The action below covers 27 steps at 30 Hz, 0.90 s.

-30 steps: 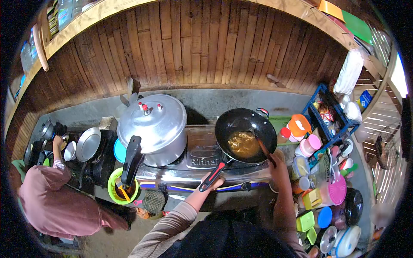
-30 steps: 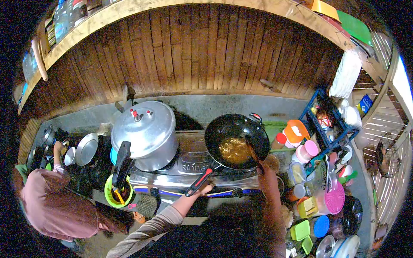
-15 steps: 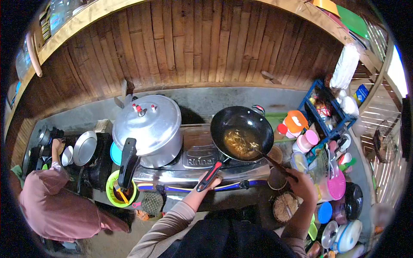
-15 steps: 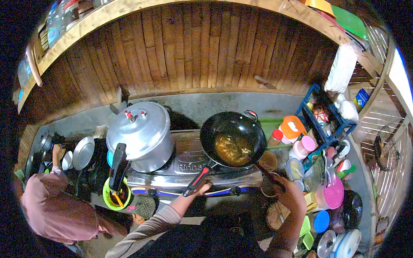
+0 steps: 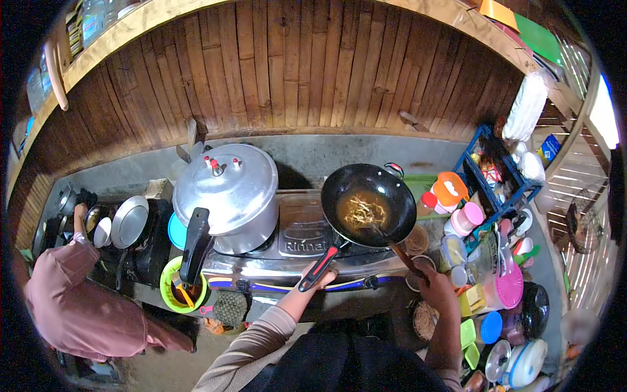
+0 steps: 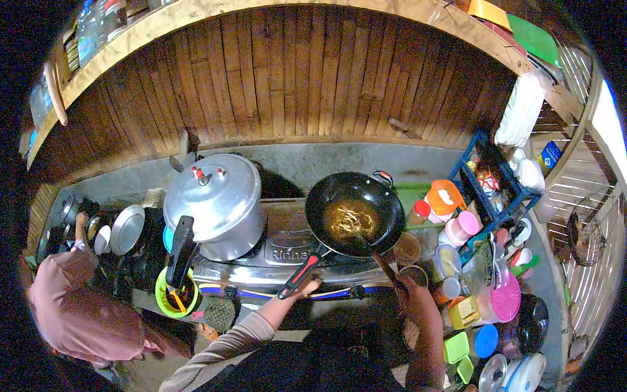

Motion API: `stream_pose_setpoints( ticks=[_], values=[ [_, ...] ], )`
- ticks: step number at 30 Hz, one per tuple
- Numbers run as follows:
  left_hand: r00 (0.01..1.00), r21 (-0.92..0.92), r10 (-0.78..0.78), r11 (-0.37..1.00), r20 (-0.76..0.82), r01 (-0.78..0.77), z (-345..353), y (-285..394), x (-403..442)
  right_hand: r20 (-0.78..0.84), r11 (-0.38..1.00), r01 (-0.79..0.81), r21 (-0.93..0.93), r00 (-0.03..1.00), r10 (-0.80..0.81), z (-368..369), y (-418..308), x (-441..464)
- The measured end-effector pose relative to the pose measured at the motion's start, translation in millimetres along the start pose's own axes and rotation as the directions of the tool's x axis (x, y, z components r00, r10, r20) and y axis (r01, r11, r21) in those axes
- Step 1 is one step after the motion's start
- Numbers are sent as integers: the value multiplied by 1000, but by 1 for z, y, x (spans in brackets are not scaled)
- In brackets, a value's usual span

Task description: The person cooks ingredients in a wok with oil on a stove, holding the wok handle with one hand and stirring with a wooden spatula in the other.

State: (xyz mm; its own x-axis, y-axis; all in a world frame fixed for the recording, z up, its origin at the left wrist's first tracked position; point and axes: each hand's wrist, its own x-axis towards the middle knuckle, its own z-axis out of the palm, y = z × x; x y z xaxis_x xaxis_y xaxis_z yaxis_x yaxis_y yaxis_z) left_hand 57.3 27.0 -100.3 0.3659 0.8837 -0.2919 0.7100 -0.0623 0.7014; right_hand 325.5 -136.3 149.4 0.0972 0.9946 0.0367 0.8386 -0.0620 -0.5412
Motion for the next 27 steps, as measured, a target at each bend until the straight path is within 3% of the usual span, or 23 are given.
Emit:
stream_pose_setpoints(
  ticks=[2, 4, 7, 8, 9, 11, 12, 17, 19, 21, 22, 24, 25, 27],
  values=[
    [1000, 17, 18, 1000, -24, -17, 7, -7, 6, 39, 994, -73, 80, 997, 70, 16, 1, 16],
    [986, 40, 138, 990, -90, -134, 24, -29, 25, -13, 991, -38, 131, 999, 40, 35, 10, 30],
    [997, 87, 69, 994, -28, -66, 14, -14, 16, -128, 982, 59, 178, 991, -36, 58, 16, 53],
    [989, -58, 148, 988, 11, -147, 46, -63, 53, -190, 979, 110, 173, 979, -77, 63, 17, 59],
    [989, -56, 145, 988, 10, -144, 44, -61, 50, -188, 978, 112, 176, 979, -78, 67, 18, 65],
    [995, -387, 58, 918, -87, -87, 45, -59, 49, -222, 983, 79, 163, 974, -42, 70, 21, 77],
    [998, 26, 61, 998, -18, -60, 17, -20, 20, -220, 983, 81, 162, 974, -44, 73, 23, 82],
    [987, 19, 131, 991, -95, -130, 37, -49, 37, -256, 972, 29, 233, 966, 32, 60, 8, 88],
    [991, 56, 99, 994, -90, -94, 19, -27, 18, -255, 985, 9, 170, 966, 35, 56, 12, 90],
    [995, 49, 15, 999, -102, -10, -39, 41, -40, -257, 994, -11, 104, 966, 37, 53, 20, 92],
    [995, 47, 15, 999, -103, -10, -21, 20, -20, -245, 995, 0, 98, 969, 24, 53, 27, 91],
    [994, -191, -103, 977, -35, 94, 34, -47, 40, -233, 996, 9, 90, 972, 12, 50, 40, 84],
    [994, -193, -102, 977, -34, 94, 38, -51, 42, -209, 993, 8, 117, 978, 16, 48, 47, 79],
    [962, 110, 231, 970, -146, -216, 46, -59, 45, -184, 990, 1, 142, 983, 25, 43, 48, 67]
  ],
)
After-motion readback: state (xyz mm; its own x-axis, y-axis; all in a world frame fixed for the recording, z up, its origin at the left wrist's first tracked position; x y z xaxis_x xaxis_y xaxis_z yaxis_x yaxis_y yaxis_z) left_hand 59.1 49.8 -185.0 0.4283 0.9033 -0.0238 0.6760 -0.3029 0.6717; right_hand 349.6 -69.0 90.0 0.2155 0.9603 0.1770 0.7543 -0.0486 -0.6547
